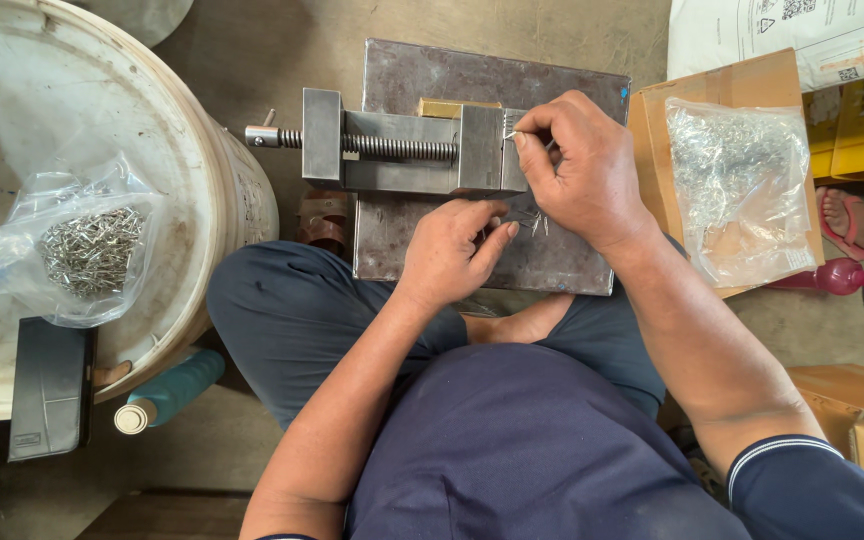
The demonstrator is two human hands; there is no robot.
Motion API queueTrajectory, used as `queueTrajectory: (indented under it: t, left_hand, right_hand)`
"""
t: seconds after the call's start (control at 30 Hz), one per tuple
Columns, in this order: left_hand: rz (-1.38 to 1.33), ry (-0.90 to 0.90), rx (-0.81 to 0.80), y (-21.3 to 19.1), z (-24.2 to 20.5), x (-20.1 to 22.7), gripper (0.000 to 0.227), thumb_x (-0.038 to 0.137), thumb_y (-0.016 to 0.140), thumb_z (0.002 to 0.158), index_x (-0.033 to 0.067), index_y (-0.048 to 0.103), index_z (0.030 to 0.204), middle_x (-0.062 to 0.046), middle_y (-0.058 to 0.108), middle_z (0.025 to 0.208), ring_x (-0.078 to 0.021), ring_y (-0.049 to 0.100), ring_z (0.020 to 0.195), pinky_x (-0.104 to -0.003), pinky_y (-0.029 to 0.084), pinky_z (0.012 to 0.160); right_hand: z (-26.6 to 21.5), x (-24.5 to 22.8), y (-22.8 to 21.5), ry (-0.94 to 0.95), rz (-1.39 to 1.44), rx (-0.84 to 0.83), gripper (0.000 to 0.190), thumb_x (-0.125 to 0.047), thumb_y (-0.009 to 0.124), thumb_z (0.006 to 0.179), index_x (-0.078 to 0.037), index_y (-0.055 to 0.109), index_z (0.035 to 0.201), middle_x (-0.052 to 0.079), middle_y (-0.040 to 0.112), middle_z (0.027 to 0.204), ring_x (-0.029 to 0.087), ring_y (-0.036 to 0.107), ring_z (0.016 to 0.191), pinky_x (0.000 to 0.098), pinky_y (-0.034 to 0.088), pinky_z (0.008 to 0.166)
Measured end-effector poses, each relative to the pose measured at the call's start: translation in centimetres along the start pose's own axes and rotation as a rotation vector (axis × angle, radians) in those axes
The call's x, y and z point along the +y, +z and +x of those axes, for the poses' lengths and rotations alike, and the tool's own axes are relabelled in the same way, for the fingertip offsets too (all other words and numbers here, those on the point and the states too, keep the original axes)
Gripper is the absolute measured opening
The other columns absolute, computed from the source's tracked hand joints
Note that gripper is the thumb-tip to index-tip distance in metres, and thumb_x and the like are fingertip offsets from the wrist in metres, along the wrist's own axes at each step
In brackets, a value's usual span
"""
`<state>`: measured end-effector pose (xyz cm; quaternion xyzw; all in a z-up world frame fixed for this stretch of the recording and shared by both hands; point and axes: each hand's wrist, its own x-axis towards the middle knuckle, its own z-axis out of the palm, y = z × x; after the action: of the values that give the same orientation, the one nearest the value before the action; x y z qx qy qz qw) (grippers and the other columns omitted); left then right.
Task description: The person sits on the floor and uses a bench vise to bend small metal pins. They pick up pins from a plastic bag, insert them into the vise jaws, and tighten the screw to bend the pins before removing them and placing them on the metal surface.
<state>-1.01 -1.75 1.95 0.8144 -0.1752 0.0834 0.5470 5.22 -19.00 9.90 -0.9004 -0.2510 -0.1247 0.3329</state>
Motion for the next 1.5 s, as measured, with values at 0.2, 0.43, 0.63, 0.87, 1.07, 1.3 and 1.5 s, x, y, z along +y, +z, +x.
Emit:
queueTrajectory:
  t: [0.2,0.43,0.63,0.87,1.07,1.3,1.5]
  left_hand:
    - [0.002,-0.01,0.004,0.1,0.0,0.0,0.022,0.023,0.073,0.093,0.0067,0.072,0.108,-0.008,0.071,0.084,-0.0276,0.07,0.081,-0.039,0.054,0.071]
    - [0.006,-0.009,0.003,0.0,-0.1,0.0,0.022,0.023,0.073,0.093,0.0064,0.071,0.108,-0.008,0.071,0.083,-0.0279,0.069,0.081,-0.04,0.054,0.071]
    - [0.001,-0.018,-0.005,0.0,0.0,0.0,0.023,0.024,0.073,0.094,0.0064,0.071,0.108,-0.009,0.071,0.083,-0.0285,0.069,0.081,-0.04,0.054,0.071]
    - [-0.003,-0.004,0.007,-0.1,0.0,0.0,0.023,0.024,0.073,0.093,0.0057,0.071,0.108,-0.01,0.07,0.084,-0.0302,0.069,0.081,-0.041,0.053,0.071]
    - [-0.106,0.073,0.198,-2.6,-1.5,2.1,0.01,0.014,0.075,0.094,0.0049,0.071,0.097,-0.01,0.068,0.083,-0.0256,0.066,0.076,-0.037,0.052,0.07]
    - [0.297,0.134,0.728,-12.5,-2.0,-1.5,0.02,0.016,0.067,0.111,0.0014,0.058,0.122,-0.012,0.058,0.11,-0.0279,0.058,0.098,-0.038,0.049,0.088]
    - [-0.564,-0.347,0.496,-13.6,-1.0,-8.4,0.036,0.031,0.057,0.11,0.0021,0.059,0.131,-0.005,0.07,0.101,-0.0151,0.064,0.089,-0.034,0.053,0.075]
  right_hand:
    - [0.0,0.4,0.4,0.033,0.023,0.014,0.009,-0.004,0.075,0.1,-0.003,0.068,0.105,0.009,0.066,0.095,0.016,0.064,0.071,0.0285,0.05,0.062]
    - [0.2,0.6,0.7,0.019,0.031,0.034,0.009,-0.004,0.074,0.101,-0.003,0.067,0.106,0.008,0.066,0.095,0.015,0.065,0.072,0.0287,0.051,0.063]
    - [0.1,0.5,0.6,-0.008,0.017,0.007,0.009,-0.004,0.075,0.1,-0.004,0.067,0.103,0.008,0.065,0.095,0.017,0.064,0.071,0.0296,0.049,0.062]
    - [0.2,0.6,0.6,-0.085,-0.052,0.002,0.008,-0.003,0.074,0.099,-0.004,0.067,0.103,0.008,0.065,0.097,0.021,0.065,0.078,0.0321,0.051,0.066]
    - [0.0,0.0,0.5,-0.009,0.033,-0.004,0.007,-0.004,0.073,0.099,-0.003,0.067,0.102,0.009,0.065,0.098,0.02,0.066,0.074,0.0318,0.052,0.065]
    - [-0.8,0.1,1.4,-0.033,0.049,0.091,0.01,-0.002,0.074,0.099,-0.002,0.065,0.104,0.011,0.064,0.101,0.024,0.065,0.079,0.0345,0.052,0.068]
    - [-1.3,0.2,2.1,-0.049,0.077,0.172,0.01,0.0,0.073,0.099,-0.002,0.064,0.103,0.012,0.064,0.104,0.025,0.065,0.08,0.0348,0.053,0.069]
